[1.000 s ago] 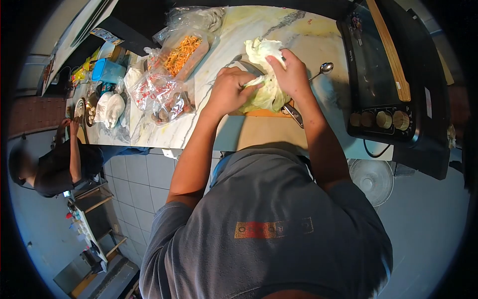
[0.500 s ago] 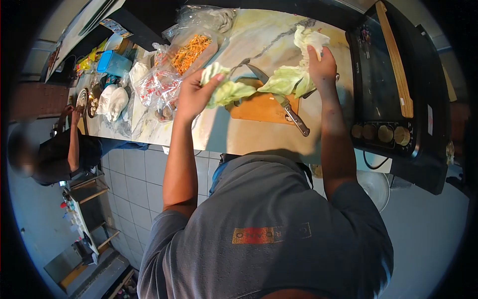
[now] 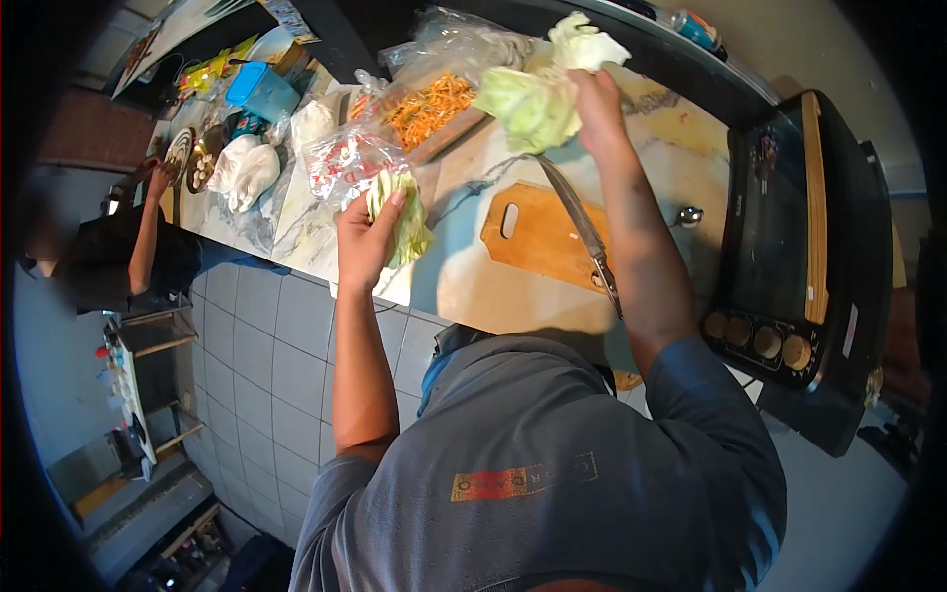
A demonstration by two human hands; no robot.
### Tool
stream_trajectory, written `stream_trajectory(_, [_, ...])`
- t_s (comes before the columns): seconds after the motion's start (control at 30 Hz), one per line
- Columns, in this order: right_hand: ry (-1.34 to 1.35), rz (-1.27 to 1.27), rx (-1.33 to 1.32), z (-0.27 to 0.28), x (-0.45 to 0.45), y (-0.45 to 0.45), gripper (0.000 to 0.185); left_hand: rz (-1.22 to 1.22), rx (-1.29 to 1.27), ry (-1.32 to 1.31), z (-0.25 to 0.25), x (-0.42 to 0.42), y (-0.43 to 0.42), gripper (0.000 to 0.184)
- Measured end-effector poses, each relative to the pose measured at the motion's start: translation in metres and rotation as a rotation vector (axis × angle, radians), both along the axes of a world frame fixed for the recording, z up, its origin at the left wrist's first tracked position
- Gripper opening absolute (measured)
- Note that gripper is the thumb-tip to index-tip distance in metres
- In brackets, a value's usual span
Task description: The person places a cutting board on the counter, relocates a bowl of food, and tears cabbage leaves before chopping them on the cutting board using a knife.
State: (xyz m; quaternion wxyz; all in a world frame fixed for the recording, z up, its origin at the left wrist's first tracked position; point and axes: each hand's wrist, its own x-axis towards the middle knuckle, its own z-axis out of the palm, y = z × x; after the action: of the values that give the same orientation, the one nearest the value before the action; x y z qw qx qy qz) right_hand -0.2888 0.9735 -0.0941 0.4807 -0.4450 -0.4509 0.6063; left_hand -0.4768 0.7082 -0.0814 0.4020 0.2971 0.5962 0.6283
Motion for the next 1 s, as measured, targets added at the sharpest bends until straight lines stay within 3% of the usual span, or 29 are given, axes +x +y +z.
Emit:
stream_trajectory(0.13, [0.075,0.274,0.015,-0.034,-0.079,0.019,0.029,0.054,-0.006,-0.067,-0.007,-0.010,-0.012,0.019])
stream_trajectory(0.2, [-0.374,0.301,0.110,-0.044,-0.105,0.017,0.032,0.068,-0.011,-0.066,-0.002,-0.012,-0.011,0.019])
stream_trajectory(0.23, [-0.372,0.247,0.278,-0.046,-0.115,0.006,0.031,0.068,0.013,-0.075,-0.001,-0.013,-0.010,0.020])
stream_trajectory(0.27, [-0.543,0.234,0.257,-0.047,-0.114,0.001,0.026,0.072,0.014,-0.077,0.000,-0.014,-0.010,0.020])
stream_trajectory(0.33, [-0.892,0.079,0.607,-0.042,-0.118,-0.018,0.023,0.083,0.011,-0.086,0.001,-0.013,-0.008,0.019])
stream_trajectory(0.43, [-1.042,0.031,0.580,-0.044,-0.121,-0.025,0.025,0.069,0.011,-0.092,0.000,-0.016,-0.005,0.019])
stream_trajectory(0.57, [-1.034,0.117,0.637,-0.054,-0.123,-0.004,0.025,0.068,-0.023,-0.094,0.004,-0.015,-0.001,0.019])
stream_trajectory(0.63, [-1.118,0.403,0.402,-0.043,-0.122,0.007,0.028,0.081,0.003,-0.096,0.006,-0.015,0.000,0.020])
stream_trajectory(0.87, [-1.200,0.553,0.431,-0.043,-0.119,0.021,0.033,0.099,0.012,-0.107,0.001,-0.016,0.000,0.020])
stream_trajectory(0.93, [-1.206,0.722,0.361,-0.046,-0.118,0.027,0.032,0.103,0.000,-0.105,0.003,-0.016,-0.001,0.020])
stream_trajectory(1.0, [-1.225,0.677,0.420,-0.050,-0.117,0.027,0.031,0.113,-0.001,-0.093,0.001,-0.015,-0.002,0.020])
